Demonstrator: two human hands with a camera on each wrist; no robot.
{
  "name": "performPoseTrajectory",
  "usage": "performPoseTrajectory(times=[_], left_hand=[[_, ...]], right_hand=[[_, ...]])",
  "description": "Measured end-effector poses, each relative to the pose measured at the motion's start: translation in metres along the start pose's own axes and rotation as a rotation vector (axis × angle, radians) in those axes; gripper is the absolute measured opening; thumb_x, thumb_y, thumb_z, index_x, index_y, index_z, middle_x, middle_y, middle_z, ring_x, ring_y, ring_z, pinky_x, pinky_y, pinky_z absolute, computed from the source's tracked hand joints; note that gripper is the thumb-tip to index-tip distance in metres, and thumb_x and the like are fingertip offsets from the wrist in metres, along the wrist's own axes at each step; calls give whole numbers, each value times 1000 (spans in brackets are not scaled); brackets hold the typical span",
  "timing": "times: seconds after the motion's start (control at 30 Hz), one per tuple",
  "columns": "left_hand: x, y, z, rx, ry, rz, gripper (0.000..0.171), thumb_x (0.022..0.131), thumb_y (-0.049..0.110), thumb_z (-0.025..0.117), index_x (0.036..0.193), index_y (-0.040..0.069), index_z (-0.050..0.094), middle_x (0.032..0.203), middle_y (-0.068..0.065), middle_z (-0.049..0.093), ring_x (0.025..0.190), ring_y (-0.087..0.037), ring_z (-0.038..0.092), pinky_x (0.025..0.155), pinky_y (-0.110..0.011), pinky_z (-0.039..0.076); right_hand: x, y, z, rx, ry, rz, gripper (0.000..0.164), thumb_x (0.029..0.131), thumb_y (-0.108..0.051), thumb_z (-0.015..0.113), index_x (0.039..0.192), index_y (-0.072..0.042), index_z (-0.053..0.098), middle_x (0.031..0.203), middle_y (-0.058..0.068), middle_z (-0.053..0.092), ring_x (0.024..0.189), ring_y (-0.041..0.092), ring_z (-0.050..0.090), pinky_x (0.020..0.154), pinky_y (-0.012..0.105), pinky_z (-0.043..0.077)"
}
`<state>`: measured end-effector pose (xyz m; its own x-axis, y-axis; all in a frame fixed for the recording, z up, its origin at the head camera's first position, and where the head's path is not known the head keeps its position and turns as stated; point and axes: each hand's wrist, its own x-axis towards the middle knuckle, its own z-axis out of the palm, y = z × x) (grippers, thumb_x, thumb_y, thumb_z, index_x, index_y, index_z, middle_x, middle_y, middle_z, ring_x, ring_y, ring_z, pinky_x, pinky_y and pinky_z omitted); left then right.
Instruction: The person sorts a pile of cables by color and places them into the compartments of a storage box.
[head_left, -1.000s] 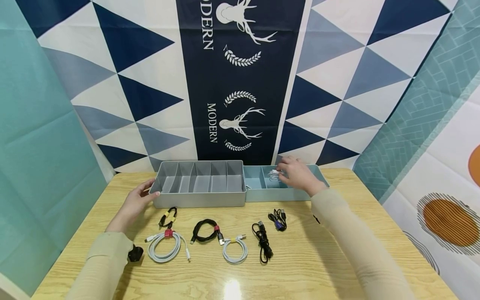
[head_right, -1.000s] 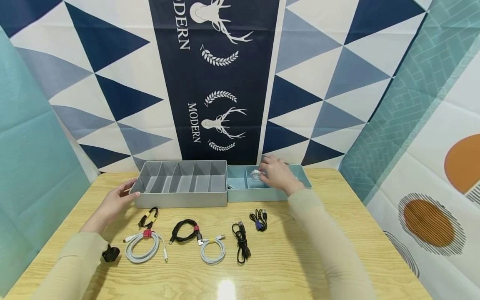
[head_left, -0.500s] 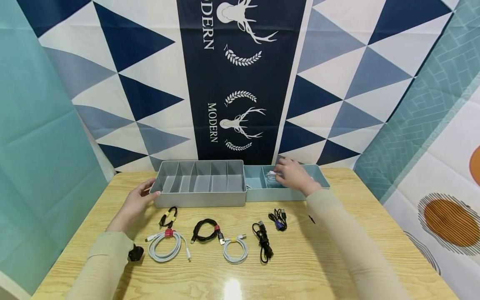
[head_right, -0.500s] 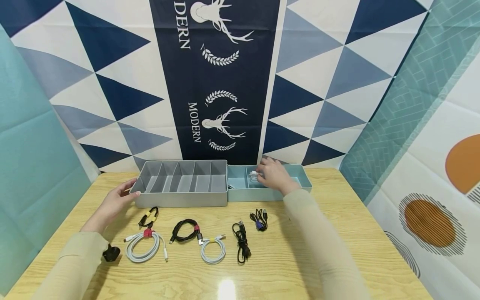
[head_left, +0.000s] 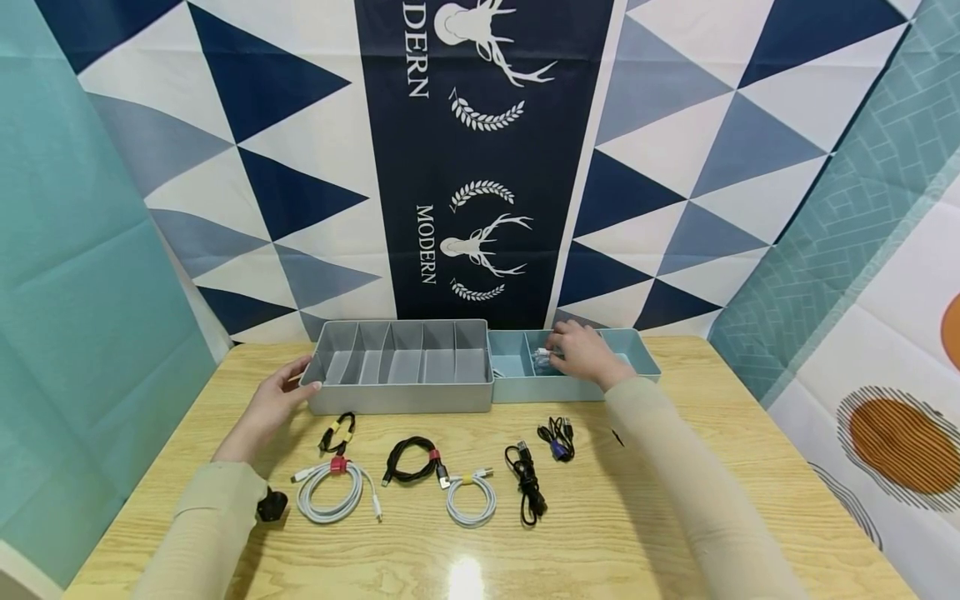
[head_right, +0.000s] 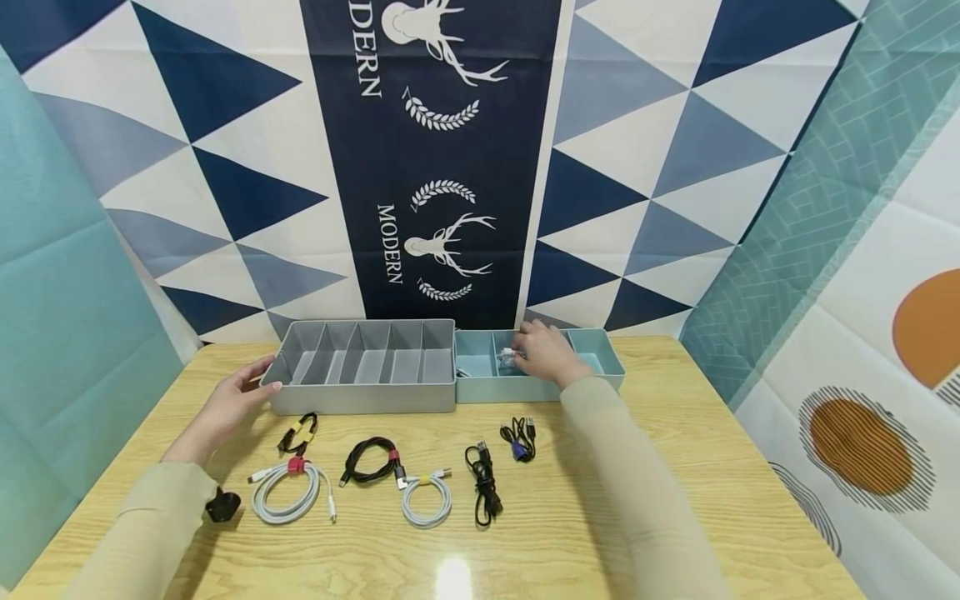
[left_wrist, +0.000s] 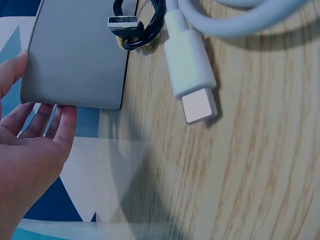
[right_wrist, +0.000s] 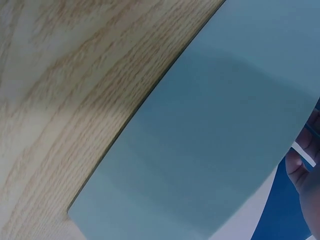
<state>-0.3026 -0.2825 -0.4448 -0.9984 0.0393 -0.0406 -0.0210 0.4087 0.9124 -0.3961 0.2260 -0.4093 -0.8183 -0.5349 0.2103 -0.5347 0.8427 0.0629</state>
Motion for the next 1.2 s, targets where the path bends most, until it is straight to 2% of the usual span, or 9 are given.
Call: performPoseTrajectory(times=[0.17, 0.43, 0.87, 1.2], left_hand=[[0, 1, 0, 4, 0, 5, 71, 96, 30, 56, 152, 11, 18, 155, -21, 16, 138, -43, 21, 108, -56, 28], [0, 1, 0, 5, -2, 9, 70, 96, 27, 55, 152, 11, 17, 155, -21, 15, 138, -44, 21, 108, -56, 28], [1, -1, -1, 21, 7, 33, 71, 96, 30, 56, 152, 9, 18, 154, -22, 17, 137, -45, 23, 108, -56, 28], [0, 0, -1, 21, 9, 11, 72, 95, 34, 56, 152, 11, 18, 155, -20, 17, 138, -43, 23, 108, -55, 28]], right_hand=[[1, -1, 3, -19, -14, -7, 16, 87, -24, 64, 97, -14, 71, 94, 3, 57, 85, 23, 49, 73, 44, 44], [3, -1, 5, -22, -26, -4, 15, 87, -24, 66, 97, -14, 71, 96, 4, 59, 88, 25, 51, 80, 50, 45], [4, 3, 9, 18, 6, 17, 16, 87, -21, 65, 99, -13, 71, 95, 6, 58, 84, 24, 50, 73, 47, 45], [2, 6, 11, 73, 41, -1, 14, 88, -19, 65, 97, -11, 71, 91, 6, 57, 77, 23, 47, 69, 44, 45]])
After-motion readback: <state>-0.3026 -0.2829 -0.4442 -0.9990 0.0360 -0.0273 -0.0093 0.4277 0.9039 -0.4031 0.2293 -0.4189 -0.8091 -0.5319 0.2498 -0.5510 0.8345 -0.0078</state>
